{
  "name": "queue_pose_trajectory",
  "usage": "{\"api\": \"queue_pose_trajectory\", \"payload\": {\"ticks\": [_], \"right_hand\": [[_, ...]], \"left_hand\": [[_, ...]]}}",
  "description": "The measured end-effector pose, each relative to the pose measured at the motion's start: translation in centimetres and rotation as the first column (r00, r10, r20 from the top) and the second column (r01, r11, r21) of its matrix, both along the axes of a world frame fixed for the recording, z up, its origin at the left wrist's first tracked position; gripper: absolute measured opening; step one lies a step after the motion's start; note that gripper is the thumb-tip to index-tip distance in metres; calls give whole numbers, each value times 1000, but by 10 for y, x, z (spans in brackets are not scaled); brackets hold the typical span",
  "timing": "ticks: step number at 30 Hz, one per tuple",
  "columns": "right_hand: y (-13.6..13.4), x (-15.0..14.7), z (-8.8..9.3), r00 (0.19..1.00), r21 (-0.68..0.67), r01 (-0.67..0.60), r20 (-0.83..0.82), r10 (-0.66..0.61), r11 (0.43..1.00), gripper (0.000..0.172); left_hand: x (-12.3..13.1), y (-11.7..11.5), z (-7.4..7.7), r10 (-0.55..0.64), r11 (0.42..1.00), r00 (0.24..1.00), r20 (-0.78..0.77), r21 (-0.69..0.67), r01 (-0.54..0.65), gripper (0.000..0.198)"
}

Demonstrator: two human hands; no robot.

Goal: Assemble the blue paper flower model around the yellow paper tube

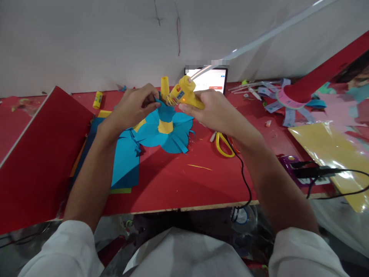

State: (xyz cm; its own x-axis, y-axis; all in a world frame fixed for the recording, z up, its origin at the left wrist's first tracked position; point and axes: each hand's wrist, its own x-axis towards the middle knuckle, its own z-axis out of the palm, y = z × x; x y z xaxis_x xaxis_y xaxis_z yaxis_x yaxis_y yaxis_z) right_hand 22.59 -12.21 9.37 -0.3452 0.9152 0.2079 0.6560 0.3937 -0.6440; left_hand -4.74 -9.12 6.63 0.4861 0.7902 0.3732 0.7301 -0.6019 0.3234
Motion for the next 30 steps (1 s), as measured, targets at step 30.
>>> {"api": "queue_pose_trajectory", "payload": {"ticks": [30], "right_hand": [[-17,30,-16,979,-138,-25,-204,-4,990,39]], "left_hand": [[1,-4,1,25,1000,999,-21,-3,-25,21]]}}
